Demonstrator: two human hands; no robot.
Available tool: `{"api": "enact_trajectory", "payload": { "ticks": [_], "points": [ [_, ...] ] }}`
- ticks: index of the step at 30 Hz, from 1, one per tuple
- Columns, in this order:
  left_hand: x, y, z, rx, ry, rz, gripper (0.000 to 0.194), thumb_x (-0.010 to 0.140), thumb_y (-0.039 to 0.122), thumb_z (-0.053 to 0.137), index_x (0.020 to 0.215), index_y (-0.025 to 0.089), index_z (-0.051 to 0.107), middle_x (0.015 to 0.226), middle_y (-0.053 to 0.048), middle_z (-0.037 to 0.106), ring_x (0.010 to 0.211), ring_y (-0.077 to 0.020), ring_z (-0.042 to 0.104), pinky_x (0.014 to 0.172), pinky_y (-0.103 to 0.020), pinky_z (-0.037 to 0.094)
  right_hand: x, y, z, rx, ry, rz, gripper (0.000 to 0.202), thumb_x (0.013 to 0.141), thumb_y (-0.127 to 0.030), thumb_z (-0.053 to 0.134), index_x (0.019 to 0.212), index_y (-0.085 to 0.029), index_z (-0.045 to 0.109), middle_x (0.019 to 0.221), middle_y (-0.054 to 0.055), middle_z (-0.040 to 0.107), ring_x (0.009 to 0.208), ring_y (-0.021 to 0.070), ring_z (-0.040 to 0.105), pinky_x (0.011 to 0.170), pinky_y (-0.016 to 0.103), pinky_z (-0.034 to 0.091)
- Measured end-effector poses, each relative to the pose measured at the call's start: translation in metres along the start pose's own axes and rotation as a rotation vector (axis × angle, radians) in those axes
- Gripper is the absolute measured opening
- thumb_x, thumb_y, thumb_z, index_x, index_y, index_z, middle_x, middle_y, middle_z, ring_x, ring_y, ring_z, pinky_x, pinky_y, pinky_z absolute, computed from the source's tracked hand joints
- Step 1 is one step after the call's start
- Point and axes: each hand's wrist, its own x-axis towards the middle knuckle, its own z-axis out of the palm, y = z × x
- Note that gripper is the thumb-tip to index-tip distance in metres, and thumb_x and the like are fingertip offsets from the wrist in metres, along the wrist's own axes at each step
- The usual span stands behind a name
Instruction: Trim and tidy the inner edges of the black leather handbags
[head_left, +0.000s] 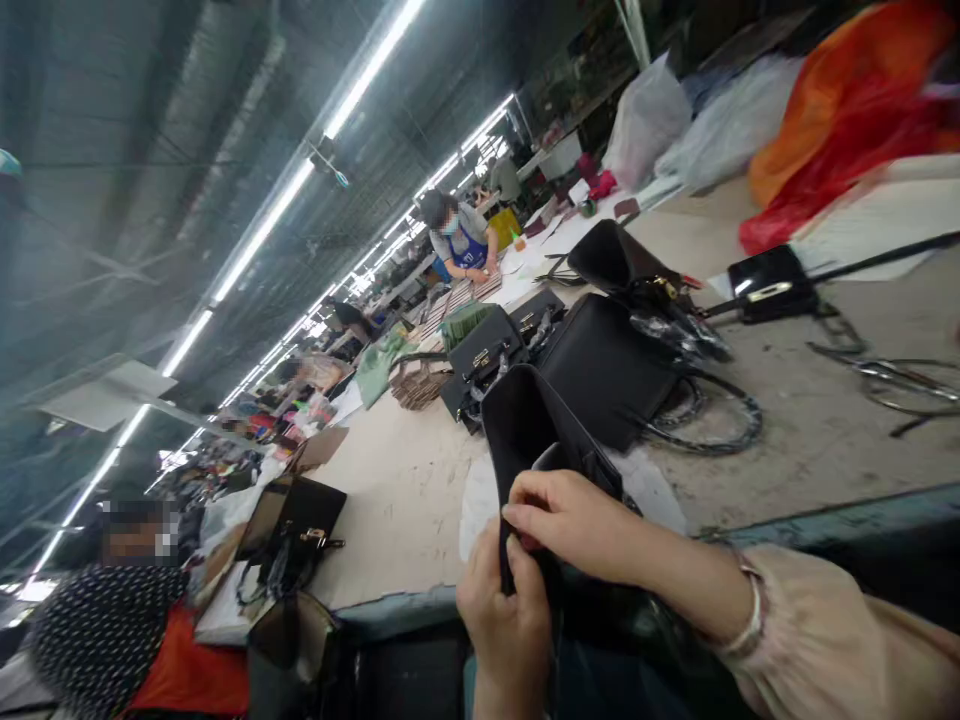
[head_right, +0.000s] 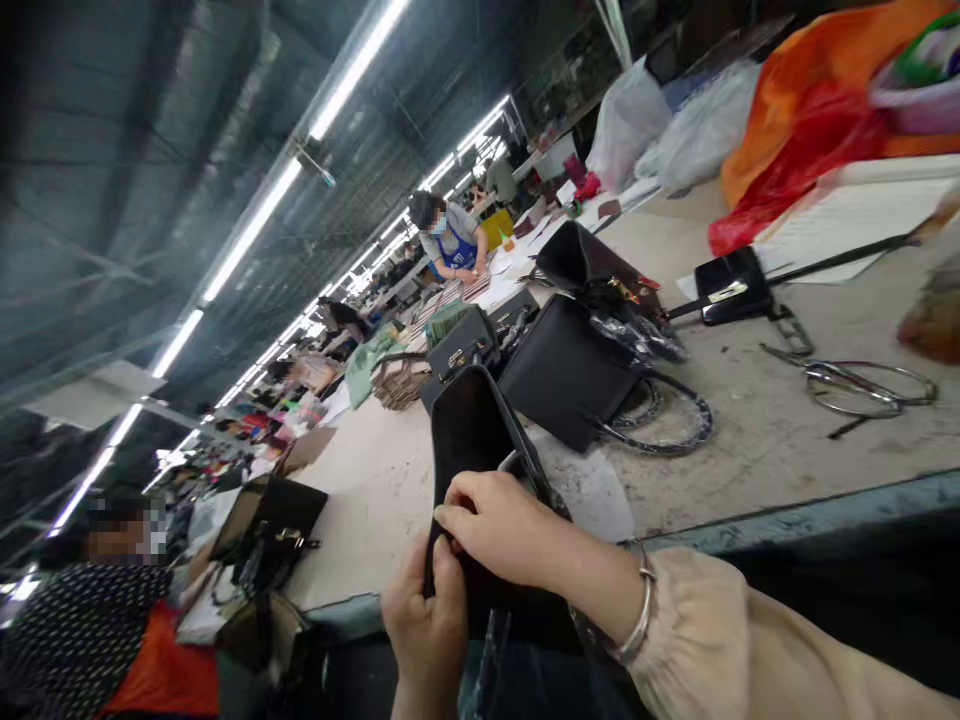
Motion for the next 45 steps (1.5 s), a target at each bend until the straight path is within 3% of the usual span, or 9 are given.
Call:
{"api": "enact_trajectory", "payload": {
  "ticks": [6, 15, 21, 32, 37, 45],
  "points": [
    [0.0014, 0.0012, -0.0021, -0.017, 0.001, 0.011, 0.022, 0.087, 0.020, 0.047, 0.097, 0.012, 0.065, 0.087, -0.008, 0.070, 0.079, -0.0166, 0.067, 0.071, -0.023, 0.054, 0.0024, -0.0021, 0.0012, -0.014, 0.054, 0.008, 0.015, 0.076, -0.031, 0.058, 0.069, -0.019, 0.063, 0.064, -0.002, 0.063, 0.060, 0.0117, 0.054, 0.051, 0.021, 0.034],
    [0.0022, 0.0028, -0.0036, -0.061, -0.016, 0.031, 0.023, 0.087, 0.015, 0.045, 0.098, 0.014, 0.064, 0.089, -0.006, 0.069, 0.080, -0.0143, 0.066, 0.071, -0.021, 0.053, 0.0005, -0.0053, -0.0019, -0.055, 0.048, -0.042, 0.016, 0.079, -0.019, 0.049, 0.068, -0.017, 0.061, 0.067, 0.000, 0.065, 0.065, 0.0126, 0.058, 0.055, 0.021, 0.036],
    [0.0024, 0.0013, -0.0035, -0.066, -0.032, -0.010, 0.024, 0.087, 0.016, 0.044, 0.100, 0.015, 0.064, 0.088, -0.005, 0.069, 0.079, -0.0144, 0.066, 0.073, -0.023, 0.054, 0.0032, 0.0004, 0.0008, 0.035, 0.002, -0.038, 0.017, 0.080, -0.020, 0.046, 0.073, -0.019, 0.061, 0.068, -0.001, 0.066, 0.065, 0.0120, 0.060, 0.055, 0.020, 0.037],
    [-0.0002, -0.0007, -0.0017, -0.036, 0.002, 0.017, 0.023, 0.086, 0.018, 0.047, 0.099, 0.013, 0.065, 0.091, -0.008, 0.070, 0.083, -0.0175, 0.067, 0.074, -0.025, 0.055, 0.0003, -0.0031, 0.0009, -0.060, 0.087, -0.033, 0.015, 0.078, -0.026, 0.056, 0.068, -0.019, 0.064, 0.063, -0.002, 0.063, 0.058, 0.0110, 0.054, 0.050, 0.021, 0.035],
    [0.0010, -0.0006, -0.0025, -0.057, -0.022, 0.020, 0.023, 0.086, 0.016, 0.046, 0.100, 0.015, 0.064, 0.091, -0.007, 0.070, 0.082, -0.0160, 0.067, 0.072, -0.024, 0.054, -0.0006, -0.0032, -0.0001, -0.123, 0.071, -0.103, 0.015, 0.083, -0.021, 0.051, 0.072, -0.018, 0.062, 0.069, 0.001, 0.064, 0.067, 0.0129, 0.058, 0.056, 0.021, 0.037],
    [0.0012, 0.0001, -0.0031, -0.070, -0.005, -0.001, 0.026, 0.087, 0.016, 0.046, 0.103, 0.013, 0.064, 0.094, -0.009, 0.070, 0.085, -0.0177, 0.067, 0.076, -0.027, 0.055, -0.0039, -0.0020, 0.0002, -0.225, 0.148, -0.248, 0.008, 0.085, -0.016, 0.052, 0.082, -0.018, 0.059, 0.076, 0.000, 0.063, 0.070, 0.0129, 0.058, 0.066, 0.022, 0.042]
  ]
}}
